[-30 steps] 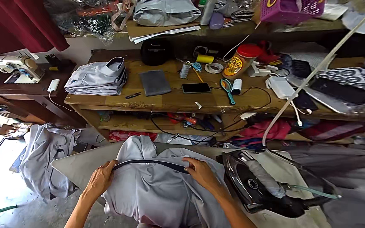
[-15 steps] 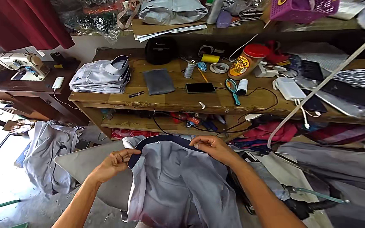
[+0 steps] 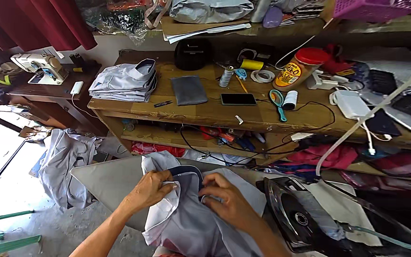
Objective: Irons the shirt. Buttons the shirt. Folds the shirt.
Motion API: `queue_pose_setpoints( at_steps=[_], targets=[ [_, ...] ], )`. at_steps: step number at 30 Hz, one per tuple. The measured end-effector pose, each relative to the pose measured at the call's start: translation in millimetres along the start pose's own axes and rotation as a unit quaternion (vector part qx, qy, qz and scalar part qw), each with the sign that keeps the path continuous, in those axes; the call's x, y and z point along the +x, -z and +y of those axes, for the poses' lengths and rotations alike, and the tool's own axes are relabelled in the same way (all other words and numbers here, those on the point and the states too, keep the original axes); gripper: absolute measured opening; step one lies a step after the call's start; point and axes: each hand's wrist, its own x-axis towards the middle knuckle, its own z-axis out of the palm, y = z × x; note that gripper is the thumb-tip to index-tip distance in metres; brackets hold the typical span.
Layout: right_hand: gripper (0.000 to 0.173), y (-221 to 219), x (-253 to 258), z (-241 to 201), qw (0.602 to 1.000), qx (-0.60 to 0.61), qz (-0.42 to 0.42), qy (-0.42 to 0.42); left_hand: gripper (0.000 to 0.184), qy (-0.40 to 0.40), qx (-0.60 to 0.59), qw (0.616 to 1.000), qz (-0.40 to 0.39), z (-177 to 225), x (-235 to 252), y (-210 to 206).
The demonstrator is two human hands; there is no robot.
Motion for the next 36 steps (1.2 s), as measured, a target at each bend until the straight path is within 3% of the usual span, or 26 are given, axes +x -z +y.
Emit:
queue_pose_setpoints(
  at_steps=[4,8,13,17,20,24,27,29,33,36],
  targets=[
    [0.016,-42.1,0.5,-6.4,0.998,0.058,0.029,0.007,0.029,0.013,-0.149,0.988,-0.029,0.8,2.5,-15.8],
    [0.016,-56.0,0.3,-4.0,0.998,0.053,0.024,0.013,0.022,0.033,-0.22,0.974,-0.046,0.8,1.5,-23.2],
    [0.02,-60.3,1.5,-4.9,0.998,-0.031,0.033,0.043,0.023,0.058,-0.111,0.992,0.011,3.3,-7.5,-27.6],
    [0.023,-62.9,1.4,-10.7,0.995,-0.067,0.015,0.077,0.036,0.037,-0.162,0.986,0.013,-2.0,-7.5,-28.4],
    [0.022,-61.2,1.1,-10.3,0.995,-0.053,0.013,0.086,0.028,0.025,-0.206,0.978,-0.023,-5.4,-6.4,-26.0],
    [0.022,-55.0,0.4,-7.9,0.995,-0.067,0.008,0.078,0.019,-0.003,-0.115,0.993,0.001,-1.1,-10.5,-23.0],
    [0.022,-55.5,3.1,-10.6,0.993,-0.077,0.009,0.091,0.035,0.005,-0.127,0.992,0.011,-1.1,-9.8,-22.4],
    [0.02,-54.1,5.8,-12.6,0.993,-0.048,-0.003,0.109,0.045,-0.002,-0.177,0.984,-0.015,-6.6,-8.0,-25.0],
    [0.02,-45.9,9.5,-23.9,0.984,0.033,-0.091,0.153,0.044,-0.08,-0.349,0.93,-0.084,-20.7,-2.8,-38.1],
    [0.016,-43.0,9.9,-27.8,0.98,0.057,-0.109,0.159,0.035,-0.106,-0.396,0.904,-0.121,-24.1,-5.0,-40.3]
  ],
)
